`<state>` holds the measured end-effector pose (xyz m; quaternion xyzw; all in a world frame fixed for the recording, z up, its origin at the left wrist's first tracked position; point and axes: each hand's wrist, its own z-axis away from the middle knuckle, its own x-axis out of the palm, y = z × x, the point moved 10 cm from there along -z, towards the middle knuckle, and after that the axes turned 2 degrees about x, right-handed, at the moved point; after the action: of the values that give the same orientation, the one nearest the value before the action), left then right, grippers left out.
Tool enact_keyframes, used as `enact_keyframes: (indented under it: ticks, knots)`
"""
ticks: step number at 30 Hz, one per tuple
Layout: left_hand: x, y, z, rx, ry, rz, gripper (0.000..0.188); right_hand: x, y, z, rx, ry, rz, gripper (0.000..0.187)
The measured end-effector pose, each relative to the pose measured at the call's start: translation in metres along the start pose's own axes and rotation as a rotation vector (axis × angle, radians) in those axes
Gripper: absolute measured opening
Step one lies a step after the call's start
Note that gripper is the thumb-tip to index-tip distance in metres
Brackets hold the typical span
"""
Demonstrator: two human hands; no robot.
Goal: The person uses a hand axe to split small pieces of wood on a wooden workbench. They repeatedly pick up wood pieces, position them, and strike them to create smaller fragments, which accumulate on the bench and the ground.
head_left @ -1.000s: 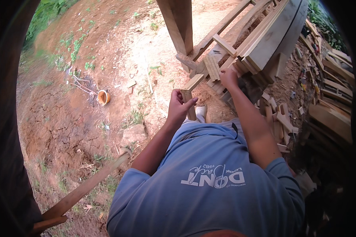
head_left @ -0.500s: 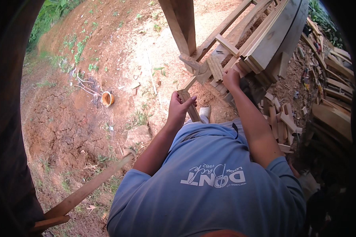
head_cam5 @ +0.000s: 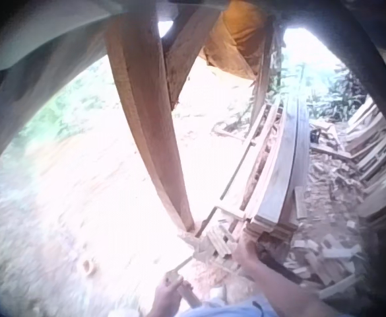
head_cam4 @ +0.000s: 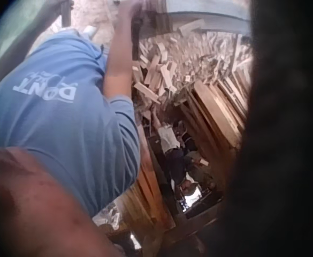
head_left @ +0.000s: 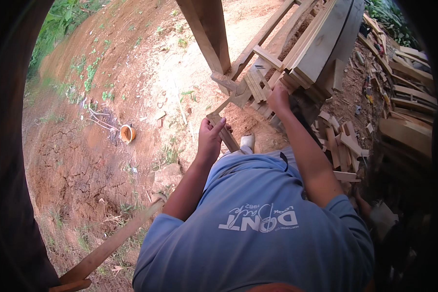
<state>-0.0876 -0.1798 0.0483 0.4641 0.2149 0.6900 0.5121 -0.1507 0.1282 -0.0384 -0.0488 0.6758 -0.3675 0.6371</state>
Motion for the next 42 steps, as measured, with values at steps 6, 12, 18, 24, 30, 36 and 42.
enact_keyframes:
  ticks: [6,12,18,24,30,36,42]
  knots:
    - [0.013,0.002,-0.002,-0.077,-0.056,0.140,0.036,-0.074,-0.026,0.064,0.018,-0.083,-0.624,0.035]
    - [0.020,-0.010,-0.017,-0.137,0.021,-0.147,0.025,-0.138,-0.011,0.146,0.037,-0.118,-0.808,0.047]
    - [0.066,-0.012,-0.025,-0.148,-0.065,0.051,0.030,-0.200,-0.012,0.203,-0.076,0.244,-0.398,0.042]
    - [0.114,-0.017,-0.021,-0.199,-0.211,0.114,0.023,-0.163,0.038,0.224,0.231,0.124,-0.786,0.047]
    - [0.120,-0.042,0.003,-0.258,-0.246,-0.004,0.023,-0.186,-0.013,0.214,0.033,0.089,-0.832,0.047]
    - [0.103,-0.041,0.018,-0.180,-0.341,-0.928,0.068,-0.136,0.029,0.225,0.357,-0.051,-1.106,0.036]
    - [0.163,-0.030,0.045,0.686,-0.784,-1.386,0.067,-0.108,0.062,0.227,0.434,-0.106,-0.884,0.023]
